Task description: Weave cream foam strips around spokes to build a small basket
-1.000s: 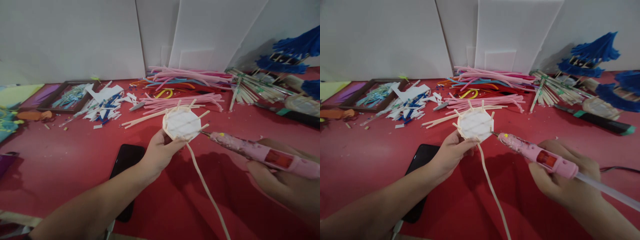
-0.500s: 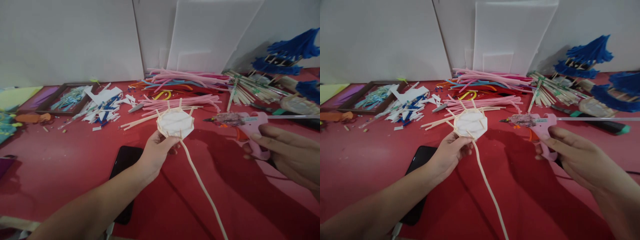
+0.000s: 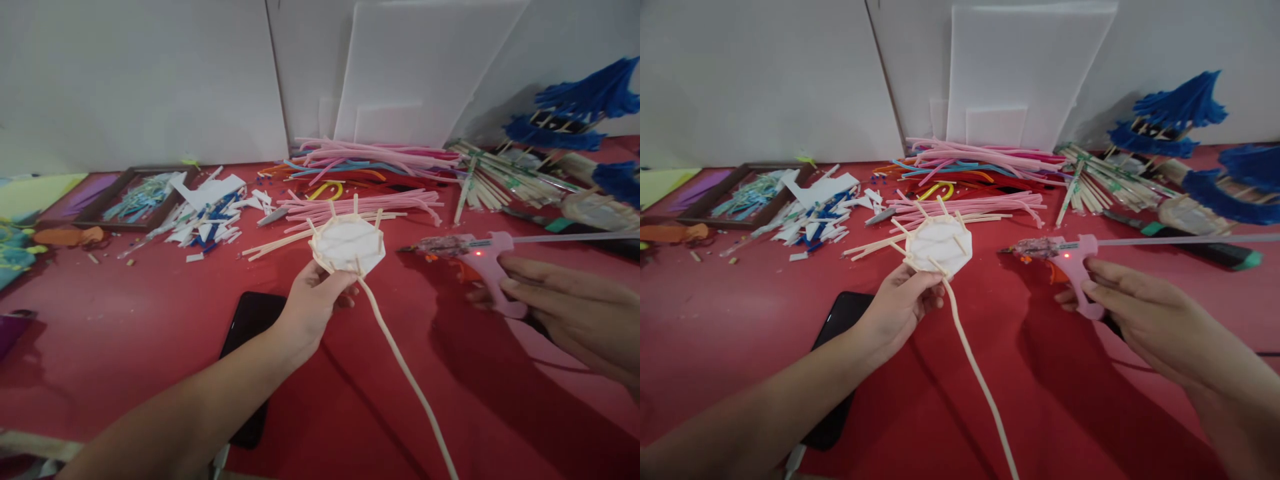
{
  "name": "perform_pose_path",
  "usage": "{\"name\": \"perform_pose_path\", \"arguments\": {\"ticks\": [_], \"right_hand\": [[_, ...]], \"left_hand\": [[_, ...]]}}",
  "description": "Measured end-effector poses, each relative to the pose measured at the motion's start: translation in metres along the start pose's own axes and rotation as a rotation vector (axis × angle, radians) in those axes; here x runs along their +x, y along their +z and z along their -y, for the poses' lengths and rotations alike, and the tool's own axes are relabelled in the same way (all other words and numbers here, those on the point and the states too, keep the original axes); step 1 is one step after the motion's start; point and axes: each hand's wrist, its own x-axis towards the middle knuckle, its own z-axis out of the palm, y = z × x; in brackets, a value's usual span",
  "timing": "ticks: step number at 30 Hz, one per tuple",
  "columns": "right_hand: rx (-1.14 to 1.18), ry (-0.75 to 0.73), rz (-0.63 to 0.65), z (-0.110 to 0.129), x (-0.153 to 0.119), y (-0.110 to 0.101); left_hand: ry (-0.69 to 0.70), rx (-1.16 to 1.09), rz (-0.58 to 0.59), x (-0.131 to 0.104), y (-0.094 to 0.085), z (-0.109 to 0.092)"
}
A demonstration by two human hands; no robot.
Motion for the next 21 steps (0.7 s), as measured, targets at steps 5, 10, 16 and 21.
{"name": "perform_pose_path", "arguments": {"ticks": [5,10,16,21], "right_hand": [[-0.588,-0.171,-0.112,-0.004,0.012,-0.003],[-0.705,-0.577,-0.443,0.018,-0.009,0.022],[0.030,-0.032,0.462,0.047,-0.057,0.069],[0.192,0.180,0.499,0.039,-0.055,0.069]], "left_hand": [[-0.011,0.006,0.020,0.001,0.000,0.002],[-0.029,-0.003,0.051,-0.002,0.002,0.005],[-0.087,-0.002,0.061,-0.006,0.006,0.004],[-0.086,0.019,0.048,-0.006,0.006,0.004]]}}
